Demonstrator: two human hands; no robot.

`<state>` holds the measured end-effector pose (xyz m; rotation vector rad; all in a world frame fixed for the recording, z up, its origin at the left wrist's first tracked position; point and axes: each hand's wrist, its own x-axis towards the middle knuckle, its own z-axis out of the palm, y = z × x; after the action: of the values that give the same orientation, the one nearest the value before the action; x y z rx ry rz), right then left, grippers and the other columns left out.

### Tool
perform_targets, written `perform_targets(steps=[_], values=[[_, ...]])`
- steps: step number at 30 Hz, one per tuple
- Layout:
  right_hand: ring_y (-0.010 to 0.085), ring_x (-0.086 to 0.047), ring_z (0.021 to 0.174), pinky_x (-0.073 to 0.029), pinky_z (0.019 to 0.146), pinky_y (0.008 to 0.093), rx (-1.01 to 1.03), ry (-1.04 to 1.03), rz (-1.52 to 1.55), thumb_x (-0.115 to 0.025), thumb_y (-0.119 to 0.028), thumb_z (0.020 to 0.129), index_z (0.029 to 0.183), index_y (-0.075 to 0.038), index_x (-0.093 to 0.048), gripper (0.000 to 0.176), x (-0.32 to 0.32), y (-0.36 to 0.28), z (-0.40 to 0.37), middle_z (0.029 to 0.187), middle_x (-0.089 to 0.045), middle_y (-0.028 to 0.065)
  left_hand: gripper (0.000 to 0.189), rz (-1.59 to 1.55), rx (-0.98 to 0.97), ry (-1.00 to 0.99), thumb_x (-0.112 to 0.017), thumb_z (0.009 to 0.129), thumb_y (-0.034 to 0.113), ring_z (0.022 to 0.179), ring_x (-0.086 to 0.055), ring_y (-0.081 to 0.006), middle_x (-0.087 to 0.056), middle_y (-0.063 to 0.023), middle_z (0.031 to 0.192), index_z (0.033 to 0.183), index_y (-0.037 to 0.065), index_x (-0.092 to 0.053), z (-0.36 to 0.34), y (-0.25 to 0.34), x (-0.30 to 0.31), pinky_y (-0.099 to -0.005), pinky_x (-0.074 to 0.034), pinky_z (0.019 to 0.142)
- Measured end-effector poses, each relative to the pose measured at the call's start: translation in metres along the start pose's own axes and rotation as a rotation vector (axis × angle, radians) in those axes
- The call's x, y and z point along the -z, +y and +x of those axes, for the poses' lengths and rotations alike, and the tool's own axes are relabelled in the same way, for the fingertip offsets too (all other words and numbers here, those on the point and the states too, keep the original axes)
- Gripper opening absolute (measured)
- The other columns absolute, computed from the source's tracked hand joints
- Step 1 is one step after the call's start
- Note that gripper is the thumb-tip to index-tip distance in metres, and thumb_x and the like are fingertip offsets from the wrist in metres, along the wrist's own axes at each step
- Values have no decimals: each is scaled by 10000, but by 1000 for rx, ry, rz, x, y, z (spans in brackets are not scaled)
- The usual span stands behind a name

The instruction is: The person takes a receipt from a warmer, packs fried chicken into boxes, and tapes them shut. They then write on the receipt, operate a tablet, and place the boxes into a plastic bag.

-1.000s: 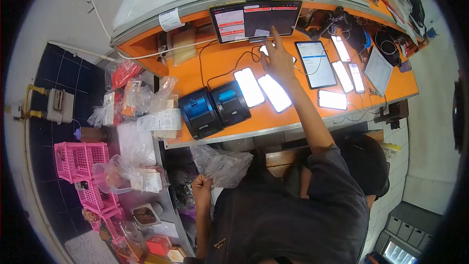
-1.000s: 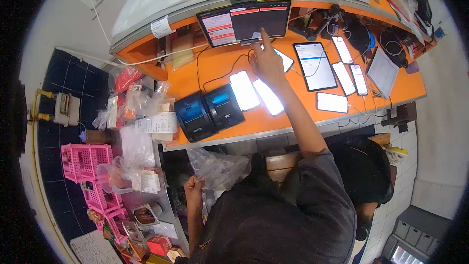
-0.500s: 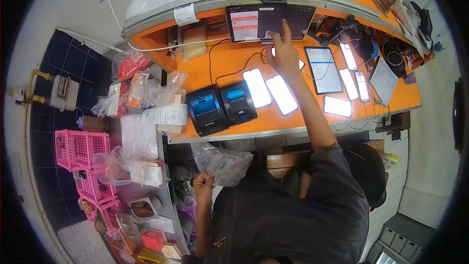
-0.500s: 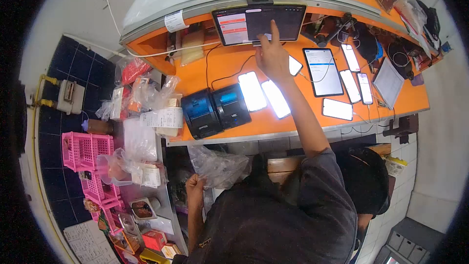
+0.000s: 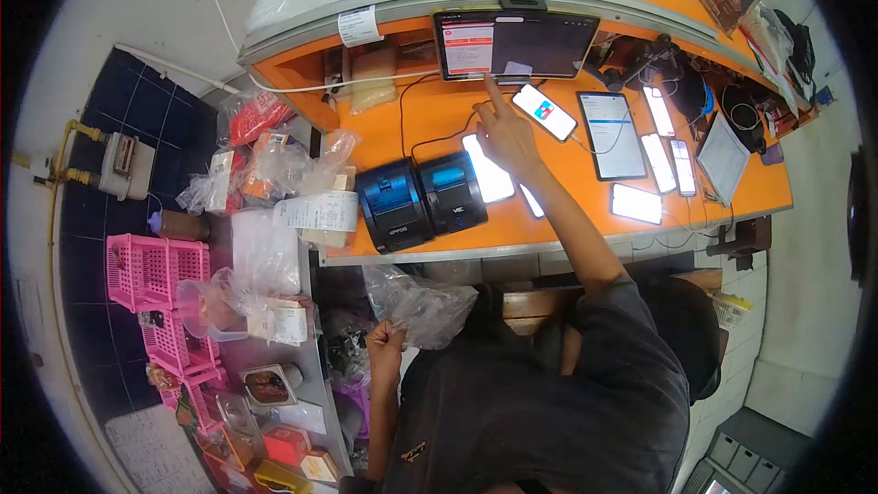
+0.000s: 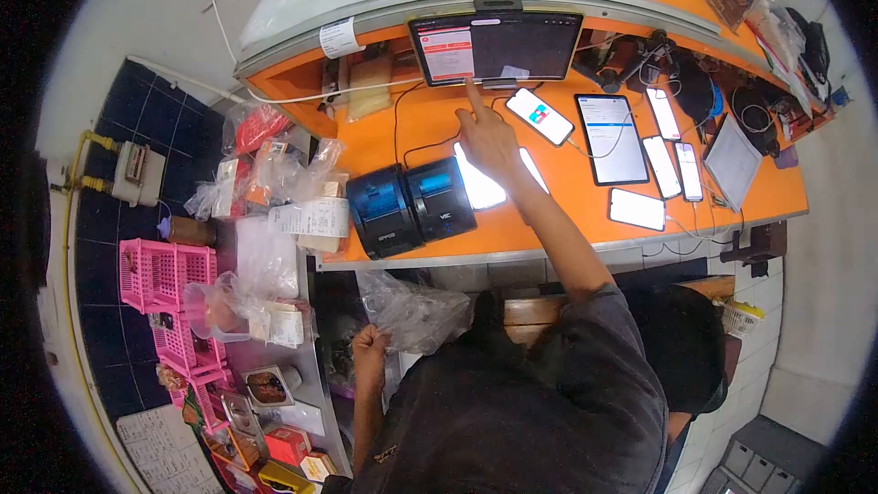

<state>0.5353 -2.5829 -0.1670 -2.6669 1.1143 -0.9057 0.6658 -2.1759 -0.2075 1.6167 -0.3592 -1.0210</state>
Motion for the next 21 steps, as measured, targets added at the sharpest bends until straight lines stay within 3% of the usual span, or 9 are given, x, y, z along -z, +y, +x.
perform_targets(steps=[5, 12, 16, 18, 19, 21], values=[[311, -645, 988, -555, 701, 407, -23, -41, -21, -611, -83, 787, 1038, -20, -585, 260, -8, 3, 6, 1538, -265, 181, 370, 5, -10, 14, -625, 841, 15, 551, -322, -24, -391, 81, 600, 615, 148, -365, -2, 0, 1, -230, -264, 505], [320, -650, 945, -552, 707, 413, -23, -12, -48, -613, -97, 793, 1068, -14, -588, 289, -5, 1, 1, 1533, -276, 186, 308, -10, 30, 12, -614, 841, 26, 568, -350, -20, -439, 87, 615, 620, 144, -435, -5, 4, 0, -228, -283, 532], [331, -667, 859, -552, 698, 393, -80, -70, 134, -649, -170, 811, 1112, -22, -577, 343, 27, -50, -37, 1439, -416, 182, 364, 13, 0, 22, -614, 836, -3, 551, -311, -18, -387, 86, 593, 607, 142, -371, -3, -3, 3, -236, -254, 502], [367, -621, 997, -541, 778, 449, -47, -440, 492, -684, -231, 791, 1112, -8, -562, 409, 33, -82, -73, 1317, -491, 218, 368, 27, 19, 24, -608, 838, -7, 552, -308, -22, -373, 84, 593, 606, 135, -360, -4, 4, 0, -236, -254, 505], [373, -578, 1079, -512, 848, 455, 283, -336, 484, -731, -299, 747, 1115, -12, -565, 495, 46, -101, -88, 1246, -527, 201, 368, 27, 21, 22, -608, 838, -7, 552, -308, -22, -373, 84, 593, 606, 135, -360, -4, 8, -2, -236, -254, 505], [362, -551, 1116, -499, 863, 442, 328, -526, 545, -760, -338, 702, 1095, -6, -572, 547, 38, -133, -129, 1173, -559, 188, 375, 107, -32, -2, -603, 841, -12, 549, -298, -31, -343, 86, 589, 611, 125, -340, -4, 15, -4, -240, -256, 502]])
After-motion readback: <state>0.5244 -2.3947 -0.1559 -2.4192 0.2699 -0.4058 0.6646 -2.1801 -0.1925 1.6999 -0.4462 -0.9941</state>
